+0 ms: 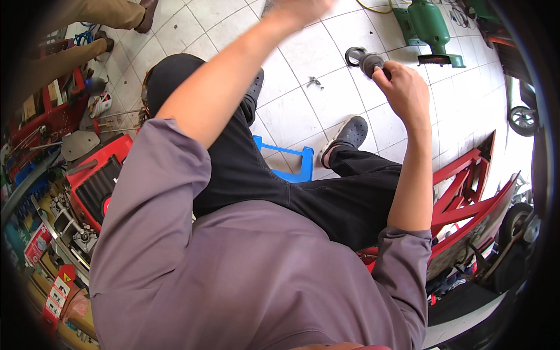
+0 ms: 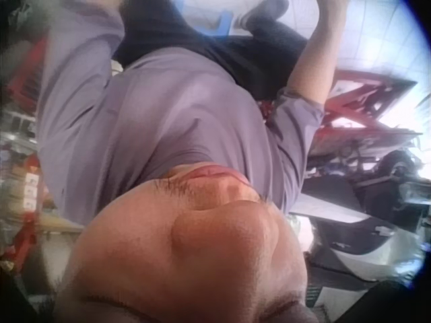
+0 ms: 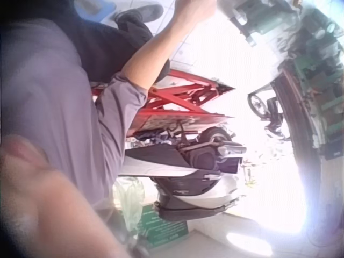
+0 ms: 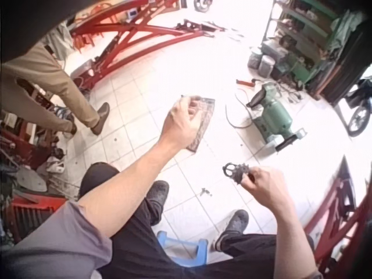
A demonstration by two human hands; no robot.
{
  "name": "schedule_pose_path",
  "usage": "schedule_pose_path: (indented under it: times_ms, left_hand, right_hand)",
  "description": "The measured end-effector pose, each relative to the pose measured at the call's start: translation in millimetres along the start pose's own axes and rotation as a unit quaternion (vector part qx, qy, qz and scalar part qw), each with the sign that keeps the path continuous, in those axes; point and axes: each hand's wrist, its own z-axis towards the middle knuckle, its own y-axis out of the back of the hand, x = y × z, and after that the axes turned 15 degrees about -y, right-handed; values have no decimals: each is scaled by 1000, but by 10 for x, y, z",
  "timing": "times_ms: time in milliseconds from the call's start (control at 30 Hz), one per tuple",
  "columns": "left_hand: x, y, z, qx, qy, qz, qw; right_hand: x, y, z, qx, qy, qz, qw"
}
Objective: The person assembles a small mechanical part by hand, inserting a spring and internal components into a metal casing and then fitting the assembly into a larger housing.
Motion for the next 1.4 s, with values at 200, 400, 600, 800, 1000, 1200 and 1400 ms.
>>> schedule_pose_path:
  times_ms: [200, 400, 600, 800, 1000, 1200, 1400]
  left_hand:
    - [-129, -76, -118, 136, -97, -17, 986]
    - [-192, -343, -463, 305, -182, 5, 935]
    - [-333, -409, -639, 348, -206, -51, 913]
    - [-366, -461, -716, 341, -209, -41, 916]
    - [-376, -454, -705, 359, -184, -35, 914]
    - [-362, -485, -743, 343, -197, -41, 917]
    - [-371, -476, -730, 355, -174, -37, 918]
  right_hand:
    - [14, 28, 23, 2, 4, -10, 1000]
    - [83, 38, -32, 27, 11, 2, 1000]
    - [28, 48, -20, 4, 15, 29, 999]
    - [30, 55, -16, -13, 17, 31, 999]
    - [55, 91, -20, 5, 11, 31, 999]
    - [73, 53, -29, -10, 26, 34, 999]
    - [70, 43, -34, -8, 30, 33, 999]
